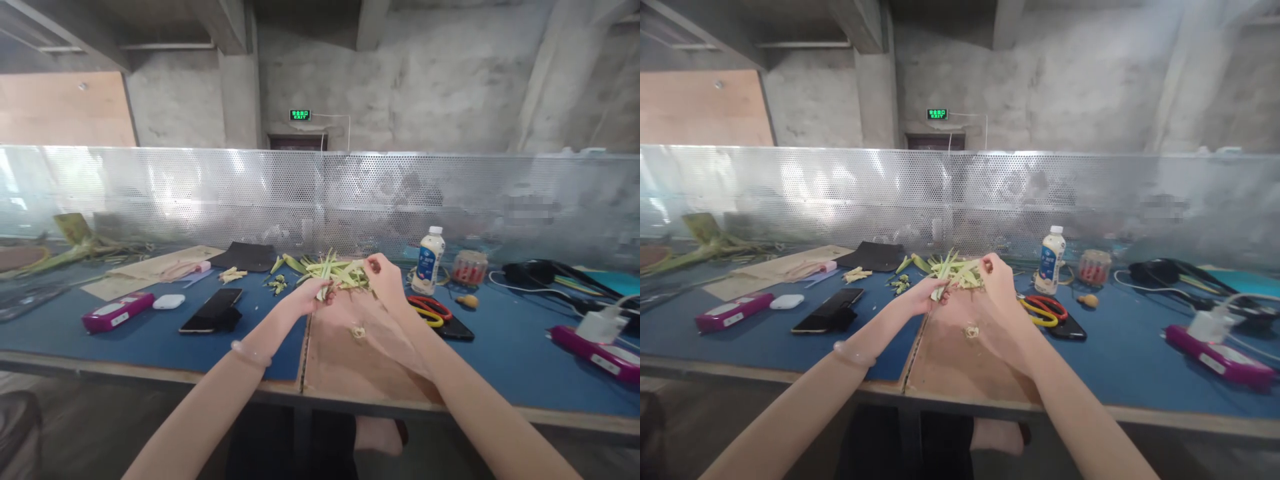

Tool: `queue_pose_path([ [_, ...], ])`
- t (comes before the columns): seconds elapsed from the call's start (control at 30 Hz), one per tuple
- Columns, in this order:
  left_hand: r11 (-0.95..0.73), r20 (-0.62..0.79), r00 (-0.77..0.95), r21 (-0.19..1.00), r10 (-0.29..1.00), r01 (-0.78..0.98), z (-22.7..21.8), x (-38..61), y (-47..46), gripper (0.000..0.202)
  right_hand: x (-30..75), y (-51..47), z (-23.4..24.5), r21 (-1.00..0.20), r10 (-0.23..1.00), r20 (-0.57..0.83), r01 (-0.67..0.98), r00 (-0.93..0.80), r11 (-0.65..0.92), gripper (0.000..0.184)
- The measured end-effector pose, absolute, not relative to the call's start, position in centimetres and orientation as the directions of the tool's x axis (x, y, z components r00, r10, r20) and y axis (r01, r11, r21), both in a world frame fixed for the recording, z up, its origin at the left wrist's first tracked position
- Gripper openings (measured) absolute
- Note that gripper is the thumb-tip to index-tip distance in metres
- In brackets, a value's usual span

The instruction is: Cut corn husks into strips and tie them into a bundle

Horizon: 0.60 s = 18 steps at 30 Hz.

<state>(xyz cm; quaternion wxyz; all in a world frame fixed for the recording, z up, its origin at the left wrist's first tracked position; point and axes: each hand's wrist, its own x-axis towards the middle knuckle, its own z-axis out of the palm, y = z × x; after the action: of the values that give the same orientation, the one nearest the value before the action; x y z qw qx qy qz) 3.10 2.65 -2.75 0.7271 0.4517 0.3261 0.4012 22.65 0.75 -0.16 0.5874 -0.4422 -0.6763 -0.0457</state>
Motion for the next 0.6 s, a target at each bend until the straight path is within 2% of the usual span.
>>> queue_pose_path([
  [0.17, 0.303, -0.139, 0.451, 0.899, 0.882, -0.317, -2.4, 3.2, 2.3, 0.027, 22.8, 3.2, 2.3, -0.564, 0.659, 0.751, 0.557, 0.040, 0.609, 0.013],
  [0.27, 0.324, -0.151, 0.460, 0.889, 0.875, -0.324, -2.1, 3.2, 1.8, 0.027, 22.2, 4.2, 2.8, -0.581, 0.650, 0.757, 0.519, 0.064, 0.626, 0.010],
  [0.43, 0.355, -0.162, 0.507, 0.882, 0.846, -0.311, -2.1, 3.4, 1.5, 0.026, 21.9, 4.6, 1.4, -0.543, 0.582, 0.805, 0.537, 0.113, 0.646, 0.014],
  [0.6, 0.389, -0.164, 0.568, 0.871, 0.807, -0.301, -2.0, 3.3, 1.3, 0.022, 22.5, 4.5, 0.2, -0.433, 0.498, 0.863, 0.626, 0.080, 0.649, 0.019],
])
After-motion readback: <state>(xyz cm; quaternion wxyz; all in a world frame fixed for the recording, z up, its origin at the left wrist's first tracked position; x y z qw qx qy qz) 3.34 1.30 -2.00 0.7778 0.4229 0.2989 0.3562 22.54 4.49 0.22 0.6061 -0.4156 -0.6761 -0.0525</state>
